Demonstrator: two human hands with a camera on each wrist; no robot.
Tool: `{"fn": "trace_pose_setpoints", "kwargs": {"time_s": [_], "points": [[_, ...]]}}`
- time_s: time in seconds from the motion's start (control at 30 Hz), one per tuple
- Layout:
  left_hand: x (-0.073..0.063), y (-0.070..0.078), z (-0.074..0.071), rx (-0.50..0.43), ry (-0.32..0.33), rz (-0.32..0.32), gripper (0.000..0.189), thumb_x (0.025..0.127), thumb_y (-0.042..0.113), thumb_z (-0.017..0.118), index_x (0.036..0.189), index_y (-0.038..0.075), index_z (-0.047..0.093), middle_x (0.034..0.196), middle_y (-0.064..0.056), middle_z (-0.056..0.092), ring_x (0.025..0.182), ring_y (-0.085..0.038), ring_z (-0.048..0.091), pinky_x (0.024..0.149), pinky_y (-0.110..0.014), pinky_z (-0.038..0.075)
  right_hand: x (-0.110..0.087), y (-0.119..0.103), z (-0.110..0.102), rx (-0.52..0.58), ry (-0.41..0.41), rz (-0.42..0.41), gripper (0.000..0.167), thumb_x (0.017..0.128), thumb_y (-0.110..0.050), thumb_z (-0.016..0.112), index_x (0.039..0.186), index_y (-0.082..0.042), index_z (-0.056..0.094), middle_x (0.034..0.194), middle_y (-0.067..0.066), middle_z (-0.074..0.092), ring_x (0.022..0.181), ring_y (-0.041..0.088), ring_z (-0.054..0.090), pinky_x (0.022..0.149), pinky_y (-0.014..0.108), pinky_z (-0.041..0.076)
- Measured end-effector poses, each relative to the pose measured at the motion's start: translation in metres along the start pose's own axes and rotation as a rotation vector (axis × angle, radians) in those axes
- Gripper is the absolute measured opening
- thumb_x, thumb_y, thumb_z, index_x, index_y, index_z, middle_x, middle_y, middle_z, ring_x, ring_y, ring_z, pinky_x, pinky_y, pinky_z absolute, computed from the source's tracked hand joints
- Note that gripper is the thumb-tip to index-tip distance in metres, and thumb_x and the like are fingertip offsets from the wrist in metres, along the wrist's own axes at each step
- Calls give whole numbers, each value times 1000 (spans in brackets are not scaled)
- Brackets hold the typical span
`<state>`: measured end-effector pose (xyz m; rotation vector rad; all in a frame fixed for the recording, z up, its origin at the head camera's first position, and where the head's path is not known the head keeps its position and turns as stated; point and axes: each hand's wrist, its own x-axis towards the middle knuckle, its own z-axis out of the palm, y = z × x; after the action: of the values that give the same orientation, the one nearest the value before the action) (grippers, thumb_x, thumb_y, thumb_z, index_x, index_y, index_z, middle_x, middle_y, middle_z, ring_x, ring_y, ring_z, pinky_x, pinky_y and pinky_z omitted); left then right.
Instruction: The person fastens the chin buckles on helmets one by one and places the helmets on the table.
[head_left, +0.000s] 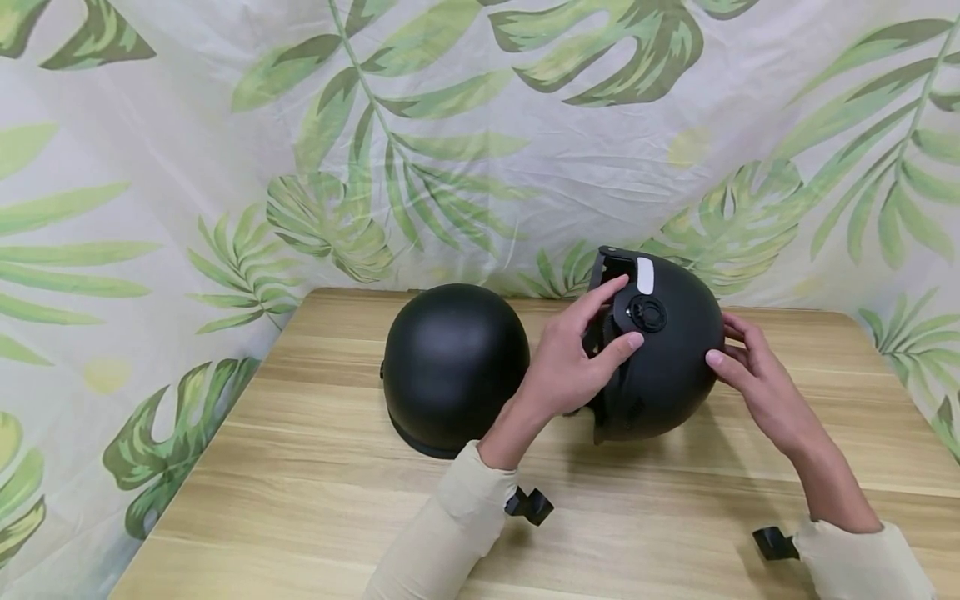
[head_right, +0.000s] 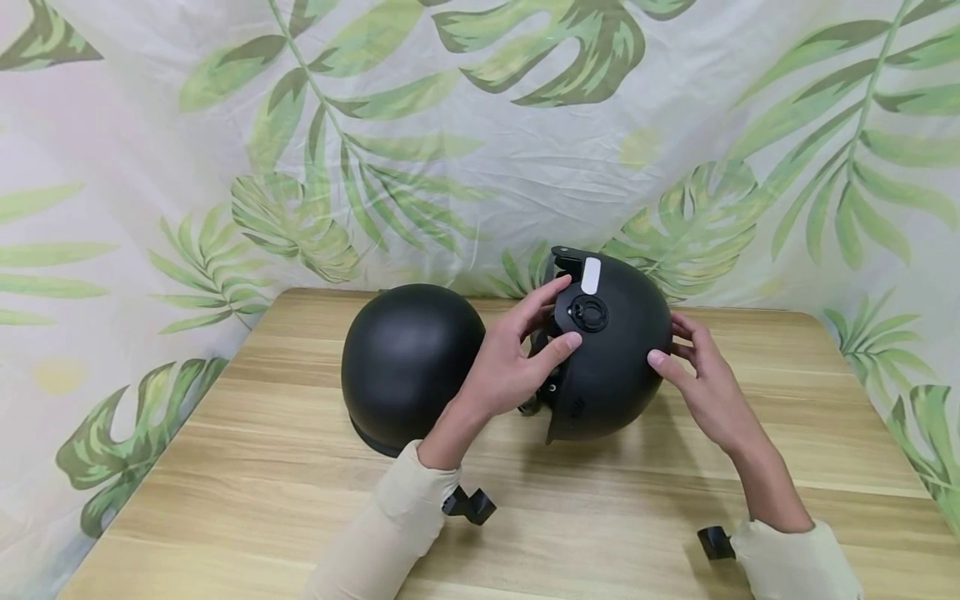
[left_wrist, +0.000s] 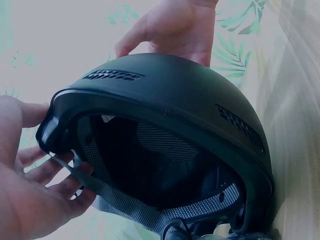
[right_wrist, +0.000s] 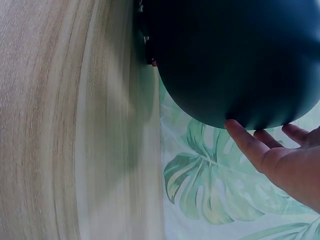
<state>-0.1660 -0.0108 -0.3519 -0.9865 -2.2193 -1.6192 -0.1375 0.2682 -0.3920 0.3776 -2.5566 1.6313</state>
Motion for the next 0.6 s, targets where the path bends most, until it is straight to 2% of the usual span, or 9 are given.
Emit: {"fn": "trace_pose_setpoints", "kwargs": {"time_s": [0.13,0.27,0.43,0.6], "points": [[-1,2,5,30,-69,27,61,103,16,72,159,10,48,158,-6,53,142,-11,54,119,-28,40,1,0,2,13,3,0,59,113,-16,49,166,-6,24,156,17,32,123,-7,48,94,6,44],[-2,1,13,84,-123,40,56,104,20,70,155,8,52,153,-8,59,139,-12,56,116,-24,41,3,1,7,87,-9,9,56,113,-15,49,163,-3,27,154,18,34,119,-7,56,91,10,51],[-3,-1,14,123,-110,27,53,102,21,74,151,9,57,143,-7,65,132,-14,61,111,-21,44,4,1,10,132,-5,16,53,113,-15,49,161,2,31,154,20,35,118,-6,59,90,12,54],[-3,-1,13,145,-106,30,49,102,21,74,147,8,61,141,-7,67,130,-12,62,110,-19,45,3,-2,9,26,23,20,55,113,-18,51,161,0,32,159,23,37,122,-10,49,93,7,47]]}}
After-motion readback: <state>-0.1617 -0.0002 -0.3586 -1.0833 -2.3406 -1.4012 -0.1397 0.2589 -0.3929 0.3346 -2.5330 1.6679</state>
